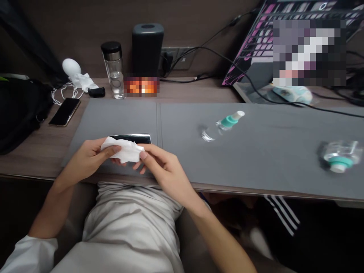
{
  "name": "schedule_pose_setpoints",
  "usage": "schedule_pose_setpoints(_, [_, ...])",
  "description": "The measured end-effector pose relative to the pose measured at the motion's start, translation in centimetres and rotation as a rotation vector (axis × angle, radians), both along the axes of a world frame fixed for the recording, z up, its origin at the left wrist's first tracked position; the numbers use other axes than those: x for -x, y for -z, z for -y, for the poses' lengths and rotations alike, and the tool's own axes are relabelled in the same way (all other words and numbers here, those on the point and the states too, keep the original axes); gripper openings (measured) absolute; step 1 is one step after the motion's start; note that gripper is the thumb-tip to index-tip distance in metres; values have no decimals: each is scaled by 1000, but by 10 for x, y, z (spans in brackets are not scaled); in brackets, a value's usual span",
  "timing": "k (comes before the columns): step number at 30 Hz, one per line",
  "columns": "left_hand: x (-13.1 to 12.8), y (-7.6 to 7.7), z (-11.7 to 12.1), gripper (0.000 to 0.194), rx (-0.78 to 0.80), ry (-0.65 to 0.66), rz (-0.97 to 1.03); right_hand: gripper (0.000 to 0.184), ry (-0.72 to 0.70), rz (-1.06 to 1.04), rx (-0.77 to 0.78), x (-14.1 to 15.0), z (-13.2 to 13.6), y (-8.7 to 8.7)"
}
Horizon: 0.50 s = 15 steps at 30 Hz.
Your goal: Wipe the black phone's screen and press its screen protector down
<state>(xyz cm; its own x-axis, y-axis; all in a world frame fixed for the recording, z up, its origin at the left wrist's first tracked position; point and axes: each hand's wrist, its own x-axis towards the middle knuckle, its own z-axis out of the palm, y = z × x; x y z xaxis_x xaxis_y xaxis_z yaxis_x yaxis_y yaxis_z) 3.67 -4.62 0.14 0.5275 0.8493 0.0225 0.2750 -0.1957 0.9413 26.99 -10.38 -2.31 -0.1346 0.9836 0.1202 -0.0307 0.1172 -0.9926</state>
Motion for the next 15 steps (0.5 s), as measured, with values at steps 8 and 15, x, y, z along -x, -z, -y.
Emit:
schedule_pose_setpoints(8, [5, 2, 4, 47, -207, -92, -135, 22, 166, 16, -54, -1, 3, 4])
schedule_pose_setpoints(15, [-7, -2, 29, 53, -710, -5, -272, 27, 253, 154, -63, 6, 7, -1])
